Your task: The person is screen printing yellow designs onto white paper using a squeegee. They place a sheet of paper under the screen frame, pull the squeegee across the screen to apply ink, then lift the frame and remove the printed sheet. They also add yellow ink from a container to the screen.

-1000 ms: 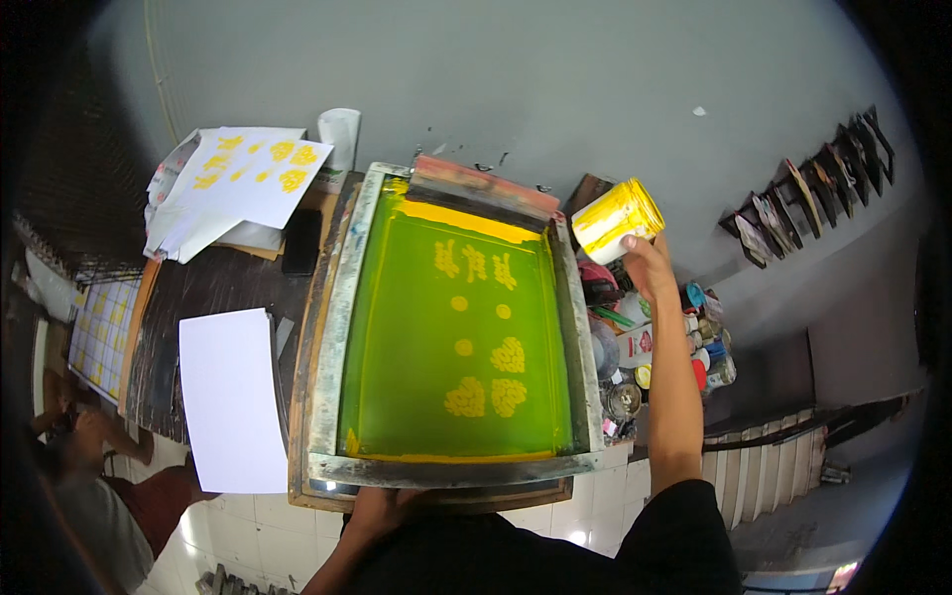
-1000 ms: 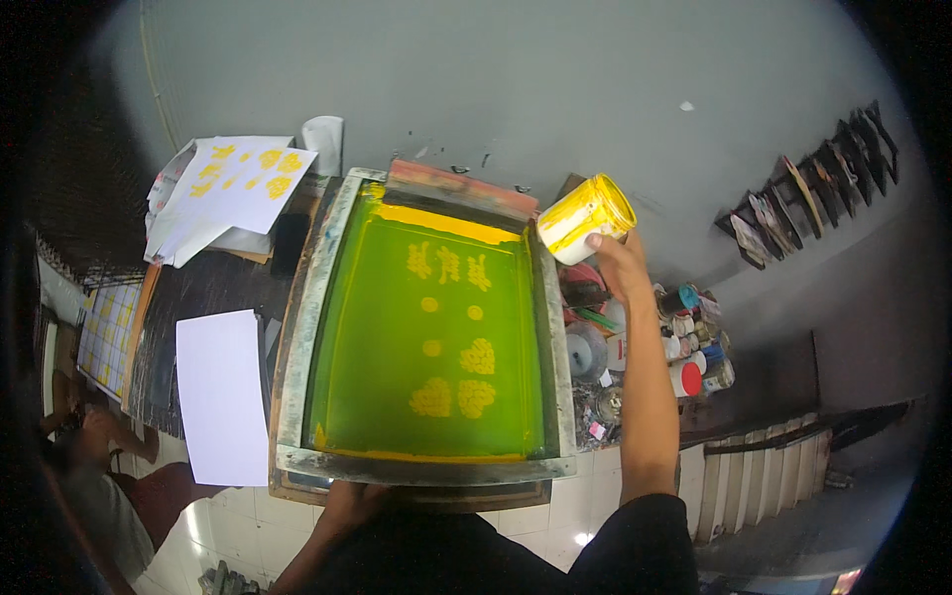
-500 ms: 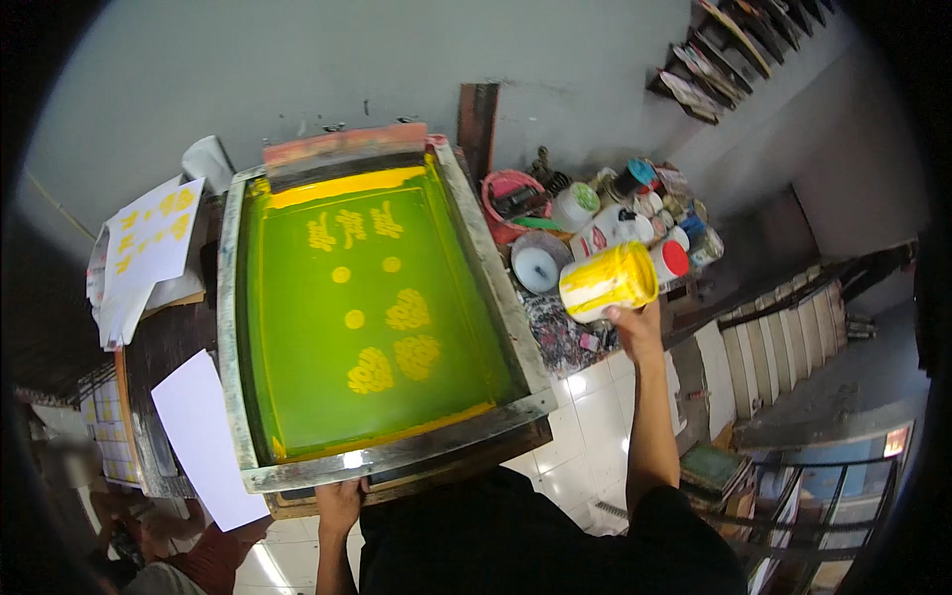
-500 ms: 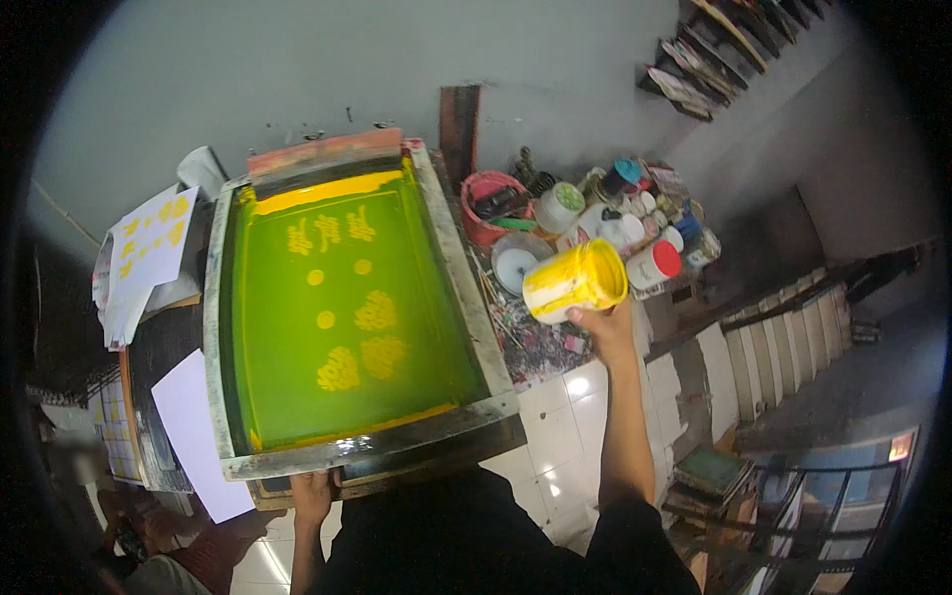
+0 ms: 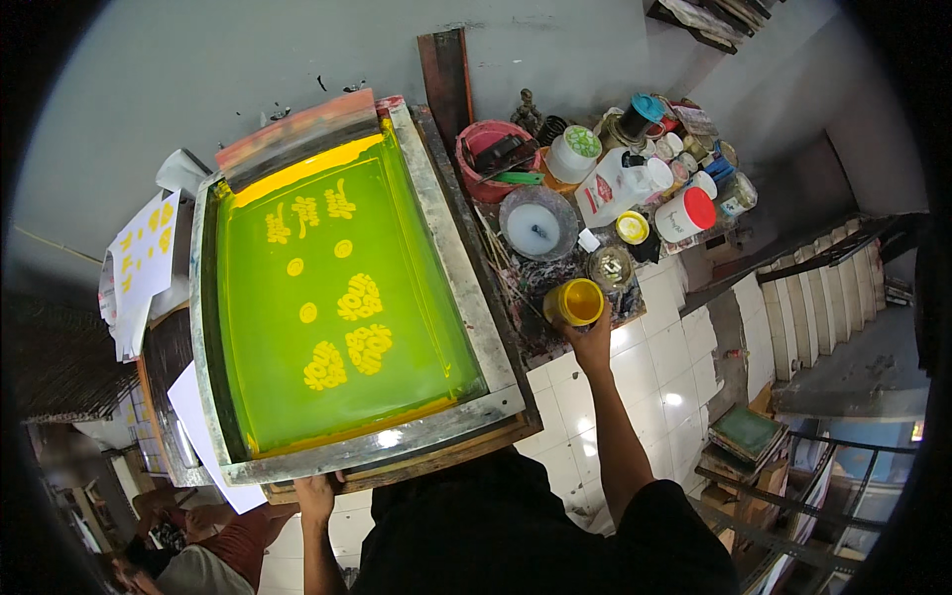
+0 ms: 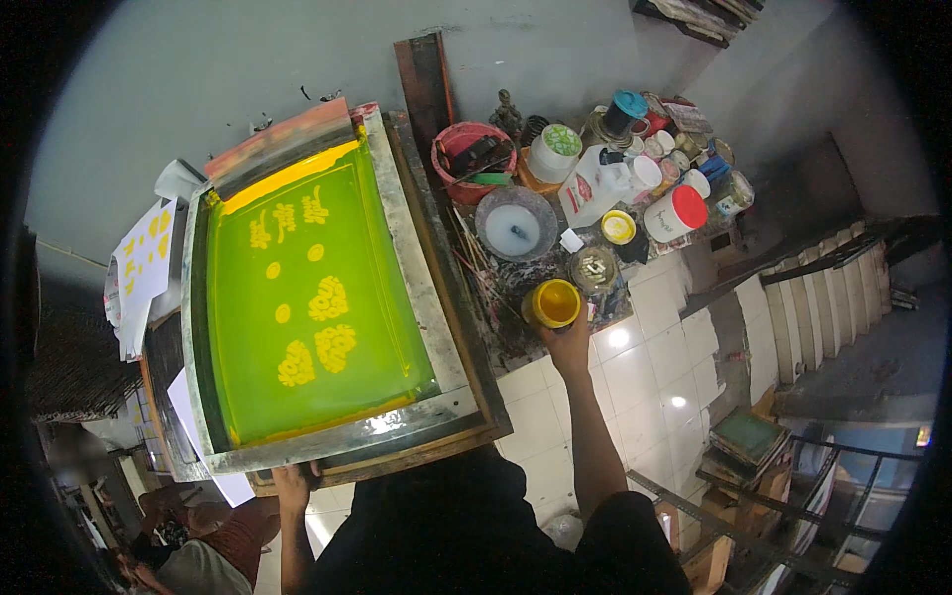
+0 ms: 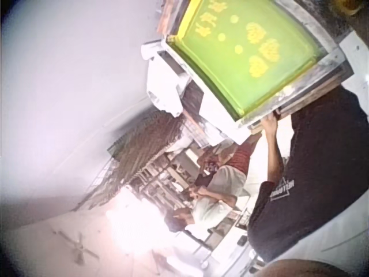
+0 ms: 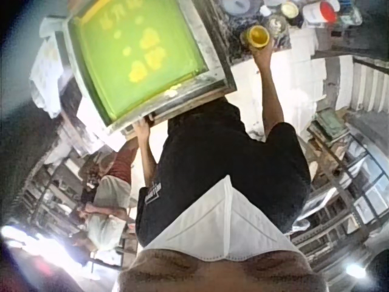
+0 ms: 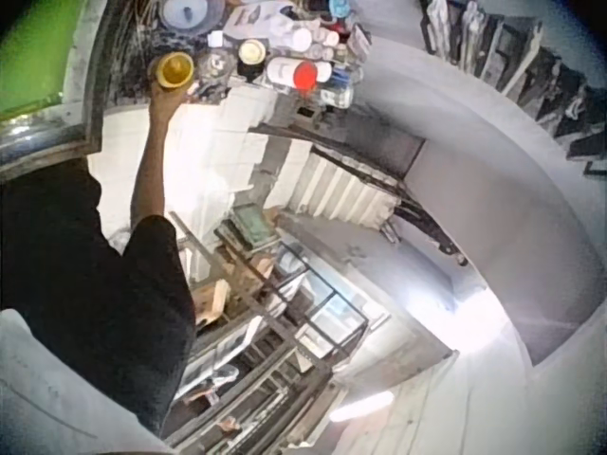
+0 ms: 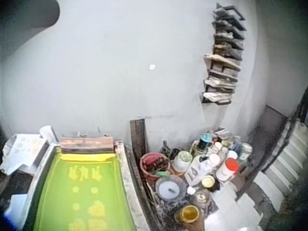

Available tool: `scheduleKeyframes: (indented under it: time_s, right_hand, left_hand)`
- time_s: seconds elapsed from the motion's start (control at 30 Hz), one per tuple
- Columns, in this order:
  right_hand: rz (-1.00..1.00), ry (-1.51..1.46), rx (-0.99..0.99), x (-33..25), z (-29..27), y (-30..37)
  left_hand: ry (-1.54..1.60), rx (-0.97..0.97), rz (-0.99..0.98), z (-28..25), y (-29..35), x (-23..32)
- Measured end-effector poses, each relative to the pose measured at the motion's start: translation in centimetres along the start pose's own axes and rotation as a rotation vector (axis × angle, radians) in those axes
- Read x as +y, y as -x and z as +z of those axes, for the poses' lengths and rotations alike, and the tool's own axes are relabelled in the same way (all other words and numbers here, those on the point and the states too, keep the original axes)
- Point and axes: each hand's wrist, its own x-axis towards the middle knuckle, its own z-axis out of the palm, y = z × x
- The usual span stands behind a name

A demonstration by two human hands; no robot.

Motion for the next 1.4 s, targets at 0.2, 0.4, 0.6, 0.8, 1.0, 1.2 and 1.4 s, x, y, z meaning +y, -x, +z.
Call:
scheduleKeyframes:
  time_s: [0.2, 0.4, 0.6, 0.8, 1.0, 1.2, 1.4]
  right_hand:
    - [-0.270, -0.011, 0.268, -9.2, -5.0, -3.5]
    - [-0.827, 0.023, -0.068, -33.6, 3.9, -16.0]
    - [-0.925, 0.640, -0.356, -41.6, 29.2, -21.2]
    - [-0.909, 0.645, -0.564, -39.7, 32.3, -21.5]
    - [-0.975, 0.692, -0.469, -38.2, 30.9, -17.5]
    - [-0.968, 0.667, -0.547, -39.3, 31.7, -18.1]
    - [-1.096, 0.620, -0.487, -38.1, 32.0, -18.3]
  left_hand:
    - [0.043, 0.056, -0.035, 0.7, 0.2, 1.1]
    - [0.082, -0.036, -0.132, 0.3, 0.1, 1.8]
    - [-0.037, -0.125, -0.055, -0.5, 0.1, 1.0]
    - [-0.123, -0.250, -0.144, -0.6, 0.0, 0.7]
    - [-0.021, -0.241, 0.024, -1.0, -0.7, 1.0]
    - [-0.107, -0.273, -0.042, -0.9, -0.5, 0.7]
    - [-0.119, -0.211, 0.025, -0.4, -0.3, 0.5]
